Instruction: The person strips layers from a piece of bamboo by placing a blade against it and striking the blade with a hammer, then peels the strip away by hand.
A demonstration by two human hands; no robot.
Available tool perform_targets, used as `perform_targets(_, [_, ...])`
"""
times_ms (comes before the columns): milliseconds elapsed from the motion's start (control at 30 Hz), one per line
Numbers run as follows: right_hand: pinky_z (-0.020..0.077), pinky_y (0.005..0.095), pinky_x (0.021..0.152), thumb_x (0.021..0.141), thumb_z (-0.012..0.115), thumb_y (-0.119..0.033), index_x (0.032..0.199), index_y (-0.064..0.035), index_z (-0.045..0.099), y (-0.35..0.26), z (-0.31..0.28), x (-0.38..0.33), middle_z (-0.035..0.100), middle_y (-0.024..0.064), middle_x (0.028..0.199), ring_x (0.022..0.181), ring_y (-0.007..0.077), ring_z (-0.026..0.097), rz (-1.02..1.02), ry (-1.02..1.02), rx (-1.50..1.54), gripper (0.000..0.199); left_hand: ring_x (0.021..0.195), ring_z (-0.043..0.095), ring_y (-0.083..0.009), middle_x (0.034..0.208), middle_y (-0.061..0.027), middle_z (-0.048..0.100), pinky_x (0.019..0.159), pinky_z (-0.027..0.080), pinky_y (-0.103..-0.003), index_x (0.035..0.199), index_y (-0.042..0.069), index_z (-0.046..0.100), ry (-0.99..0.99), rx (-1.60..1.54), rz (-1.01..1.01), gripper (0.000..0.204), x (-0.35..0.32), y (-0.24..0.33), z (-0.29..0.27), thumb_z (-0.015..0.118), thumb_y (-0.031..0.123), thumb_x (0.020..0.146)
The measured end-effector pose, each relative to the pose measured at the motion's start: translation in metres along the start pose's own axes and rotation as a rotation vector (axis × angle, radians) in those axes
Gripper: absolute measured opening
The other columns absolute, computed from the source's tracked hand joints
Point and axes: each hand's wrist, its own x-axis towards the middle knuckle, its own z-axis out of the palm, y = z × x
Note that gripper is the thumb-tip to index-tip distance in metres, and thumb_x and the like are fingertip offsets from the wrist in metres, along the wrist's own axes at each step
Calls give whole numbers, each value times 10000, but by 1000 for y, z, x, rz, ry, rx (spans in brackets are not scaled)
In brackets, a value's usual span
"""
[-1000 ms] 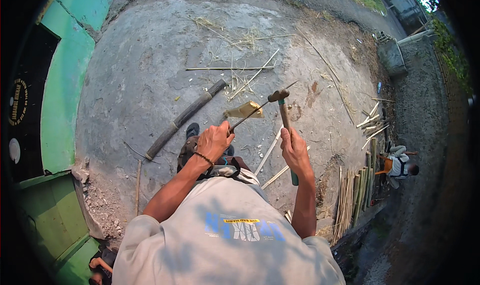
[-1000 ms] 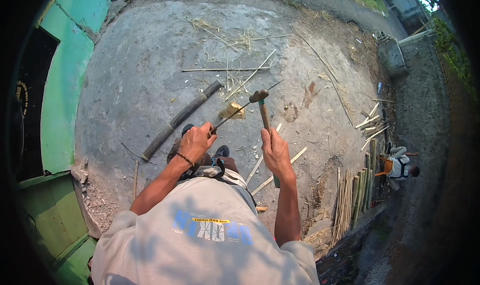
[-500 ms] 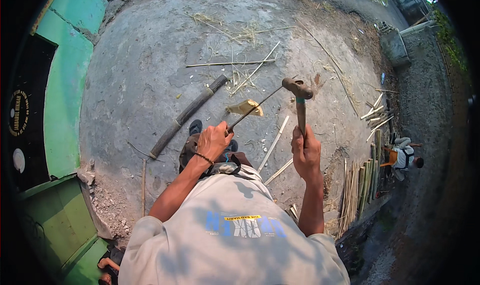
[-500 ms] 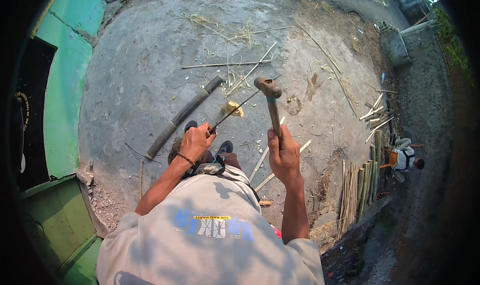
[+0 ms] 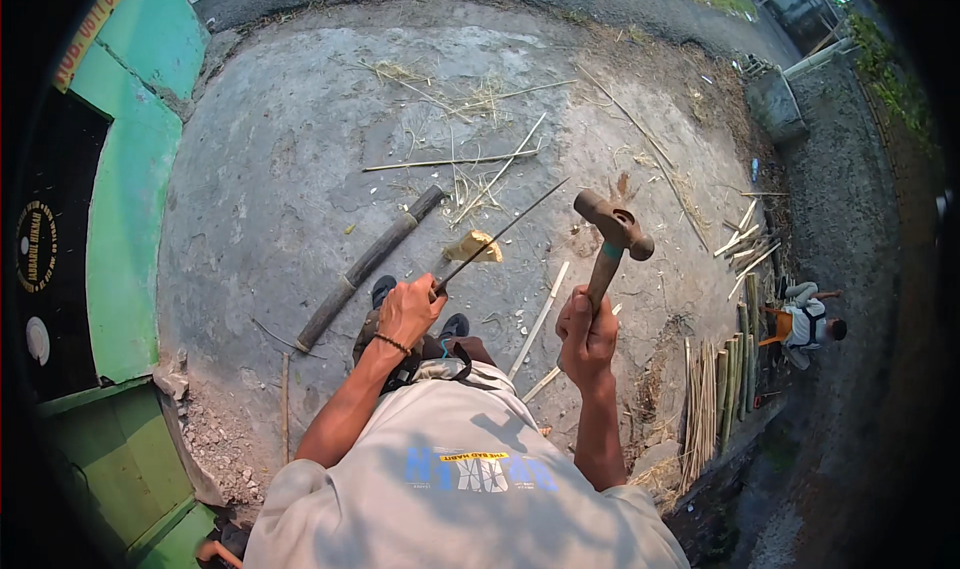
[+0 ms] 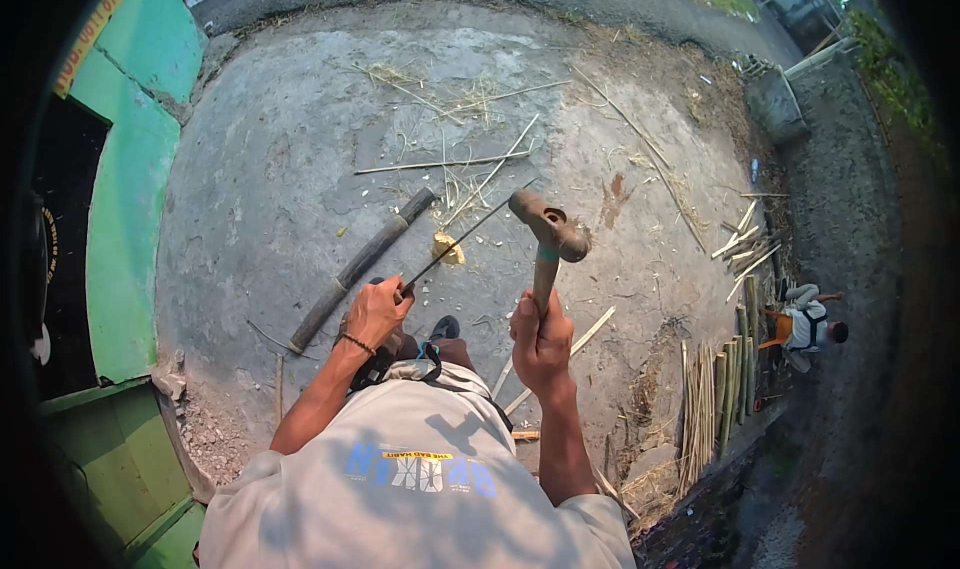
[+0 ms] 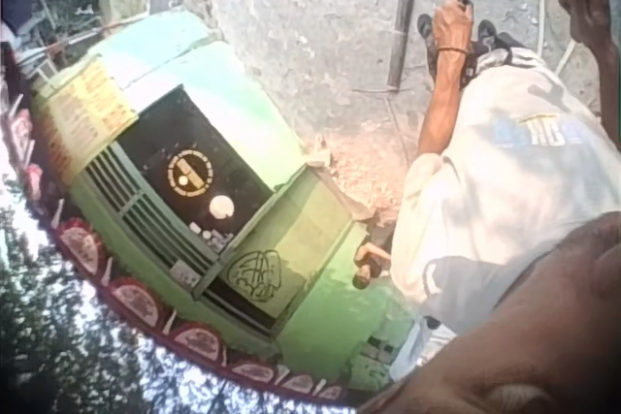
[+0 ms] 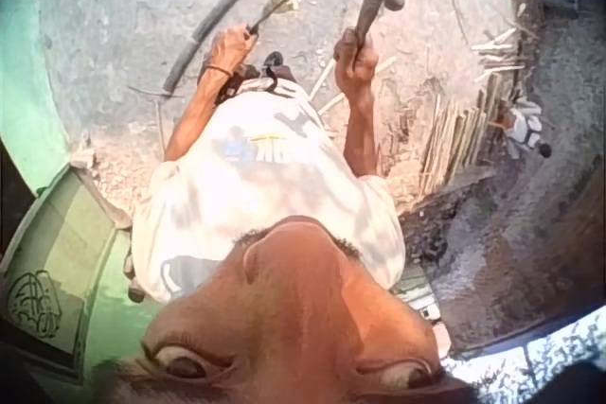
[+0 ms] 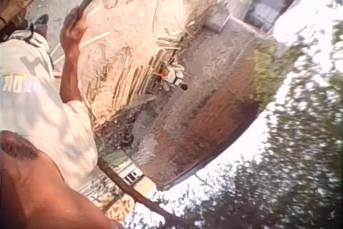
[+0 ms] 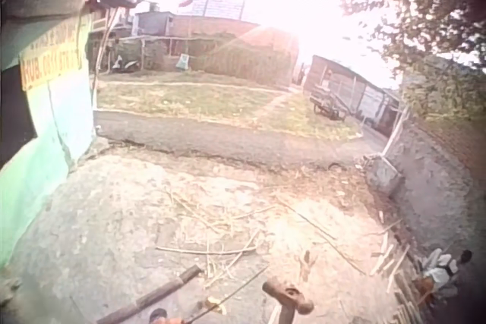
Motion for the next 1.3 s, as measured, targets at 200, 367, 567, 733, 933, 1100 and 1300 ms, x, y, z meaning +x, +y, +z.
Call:
perform_targets(200, [422, 456, 518, 1060, 511, -264, 986, -14, 523, 105, 6, 14, 549, 202, 638, 512, 379, 500, 133, -227, -608, 261, 793, 684, -454, 795, -235, 697, 691, 551, -520, 897, 28, 667, -61, 41, 48, 253, 1, 12, 0, 716, 270, 845])
perform_targets(367, [401, 340, 509, 1059, 531, -357, 906, -29, 545, 71, 19, 5, 500, 33, 624, 555, 134, 471, 272, -110, -332, 362, 800, 685, -455, 789, -253, 689, 702, 551, -538, 897, 36, 675, -59, 73, 20, 243, 3, 15, 9, 697, 276, 862])
perform_targets(567, [376, 267, 478, 1060, 529, -390, 983, -49, 575, 72, 29, -5, 469, -26, 645, 541, 65, 441, 323, -60, -147, 353, 836, 693, -440, 841, -228, 710, 732, 559, -522, 939, 36, 694, -57, 51, -2, 254, 17, 18, 5, 703, 277, 860])
perform_targets(733, [313, 230, 407, 1068, 487, -435, 1164, -64, 551, 72, 22, -21, 413, -40, 637, 459, 52, 385, 489, -58, 108, 388, 851, 697, -429, 872, -219, 720, 751, 561, -514, 965, 34, 699, -39, 42, -9, 265, 20, 18, 6, 706, 279, 864])
perform_targets(933, [359, 236, 468, 1084, 448, -424, 1328, -52, 606, 77, 7, -31, 425, -52, 626, 522, 48, 415, 479, 21, 2, 472, 855, 696, -430, 866, -222, 718, 757, 558, -514, 965, 26, 695, -42, 48, -11, 299, 24, 20, 10, 710, 305, 858])
perform_targets(1100, [492, 397, 555, 1041, 568, -299, 1289, -36, 609, 26, 5, -21, 658, 163, 769, 619, 306, 636, -116, -125, -525, 364, 829, 701, -430, 830, -237, 709, 739, 565, -496, 928, 37, 729, -7, 9, 40, 280, 43, 35, 14, 723, 304, 843])
perform_targets(1300, [525, 412, 541, 1012, 590, -357, 1043, -74, 595, 16, 5, -8, 670, 135, 817, 666, 325, 669, -458, -437, -712, 284, 751, 699, -417, 761, -212, 701, 660, 560, -467, 876, 6, 709, 81, -73, 208, 304, 50, 5, 43, 742, 305, 833])
